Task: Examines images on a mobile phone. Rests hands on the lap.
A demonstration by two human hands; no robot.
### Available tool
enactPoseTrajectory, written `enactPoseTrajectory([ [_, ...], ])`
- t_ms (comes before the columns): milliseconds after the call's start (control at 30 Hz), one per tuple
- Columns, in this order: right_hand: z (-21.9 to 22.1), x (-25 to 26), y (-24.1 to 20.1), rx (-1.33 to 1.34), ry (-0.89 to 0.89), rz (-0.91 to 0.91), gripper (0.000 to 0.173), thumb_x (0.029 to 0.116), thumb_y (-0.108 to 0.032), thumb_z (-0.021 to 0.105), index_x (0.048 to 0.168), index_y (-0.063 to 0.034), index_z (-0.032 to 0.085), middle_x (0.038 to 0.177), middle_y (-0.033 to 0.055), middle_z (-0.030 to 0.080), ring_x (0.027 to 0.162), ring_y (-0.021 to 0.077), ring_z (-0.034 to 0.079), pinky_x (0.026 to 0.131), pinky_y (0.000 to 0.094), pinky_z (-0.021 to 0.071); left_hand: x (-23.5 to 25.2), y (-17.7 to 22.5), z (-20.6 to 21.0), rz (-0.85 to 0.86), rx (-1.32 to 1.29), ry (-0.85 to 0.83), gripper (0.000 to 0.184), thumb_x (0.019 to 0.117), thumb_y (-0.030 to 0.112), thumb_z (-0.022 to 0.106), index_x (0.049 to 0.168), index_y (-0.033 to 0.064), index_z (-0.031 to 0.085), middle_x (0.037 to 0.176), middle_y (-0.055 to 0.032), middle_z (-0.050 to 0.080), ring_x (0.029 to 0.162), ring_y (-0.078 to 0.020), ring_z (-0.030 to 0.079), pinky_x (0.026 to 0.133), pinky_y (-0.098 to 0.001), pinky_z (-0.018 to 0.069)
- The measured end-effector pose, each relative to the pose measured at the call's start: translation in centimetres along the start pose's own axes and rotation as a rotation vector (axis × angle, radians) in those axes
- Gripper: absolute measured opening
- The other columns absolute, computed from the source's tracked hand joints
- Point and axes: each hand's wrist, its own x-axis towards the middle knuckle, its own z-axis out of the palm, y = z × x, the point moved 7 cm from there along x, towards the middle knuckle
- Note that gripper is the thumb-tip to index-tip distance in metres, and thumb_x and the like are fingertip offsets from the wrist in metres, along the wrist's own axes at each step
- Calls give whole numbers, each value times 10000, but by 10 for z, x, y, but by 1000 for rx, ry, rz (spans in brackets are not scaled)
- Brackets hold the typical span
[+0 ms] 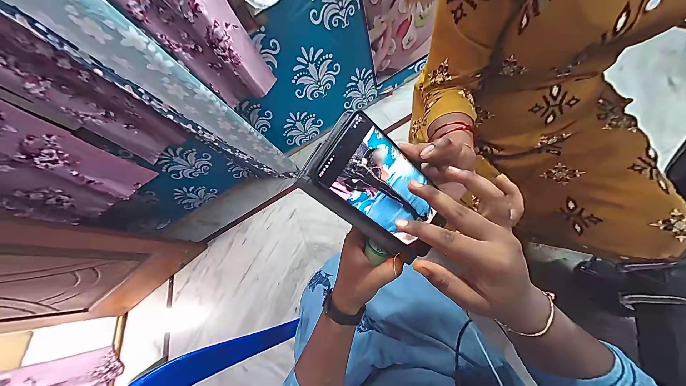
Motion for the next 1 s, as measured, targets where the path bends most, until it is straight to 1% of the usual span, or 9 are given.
enactPoseTrajectory([
  [100,2,-5,4,74,-24,7,382,1028,-498,502,1269,-297,722,1552,-25,497,1562,282,148,1197,635,45,-1,-5,1,-14,-23,1,484,822,218,842,1196,44,589,1054,67,726,989,-22,693,904,-269,593],
  [167,2,-8,7,106,-33,14,383,1033,-497,495,1269,-296,720,1561,-25,487,1566,275,137,1207,616,33,-2,-7,2,-27,-23,10,486,810,193,842,1195,46,585,1051,78,722,984,-15,690,898,-262,592],
  [367,3,-16,13,104,-55,40,392,1027,-542,468,1284,-355,698,1590,-65,446,1579,281,76,1187,669,4,-4,-12,3,-36,12,16,555,804,198,845,1226,6,539,1064,68,712,990,-12,686,898,-259,591],
  [467,4,-19,14,142,-62,38,389,1023,-532,482,1279,-338,703,1604,-48,427,1580,302,51,1191,676,-15,-5,-14,3,-44,10,17,548,809,213,849,1215,7,544,1049,64,712,976,-10,685,888,-257,593],
  [533,4,-22,16,150,-63,39,395,1018,-539,477,1282,-350,701,1615,-50,411,1579,321,32,1178,693,-18,-5,-16,3,-50,8,16,523,803,212,849,1187,10,557,1015,66,715,930,-4,686,854,-248,596],
  [667,4,-28,18,155,-69,49,395,1016,-556,463,1273,-376,702,1634,-44,378,1578,349,-10,1169,720,-57,-6,-18,5,-60,31,13,508,806,195,838,1180,-4,557,1015,61,712,930,-5,687,850,-244,598],
  [833,1,-30,22,163,-73,67,382,1010,-562,469,1210,-362,726,1610,-46,420,1578,350,-10,1161,733,-66,-6,-20,7,-63,38,12,503,809,215,843,1176,2,573,1011,68,713,929,-1,686,849,-241,597],
  [933,0,-33,23,174,-64,80,393,1012,-575,462,1168,-346,741,1600,-39,435,1578,349,-3,1167,724,-63,-6,-21,9,-70,44,18,459,809,212,842,1144,25,589,978,85,715,883,10,684,809,-228,598],
  [1000,-2,-34,24,185,-39,78,386,1009,-571,470,1147,-334,741,1597,-42,439,1578,340,15,1183,702,-48,-6,-21,9,-76,51,18,449,805,198,840,1139,27,594,974,84,716,884,7,687,814,-229,599],
])
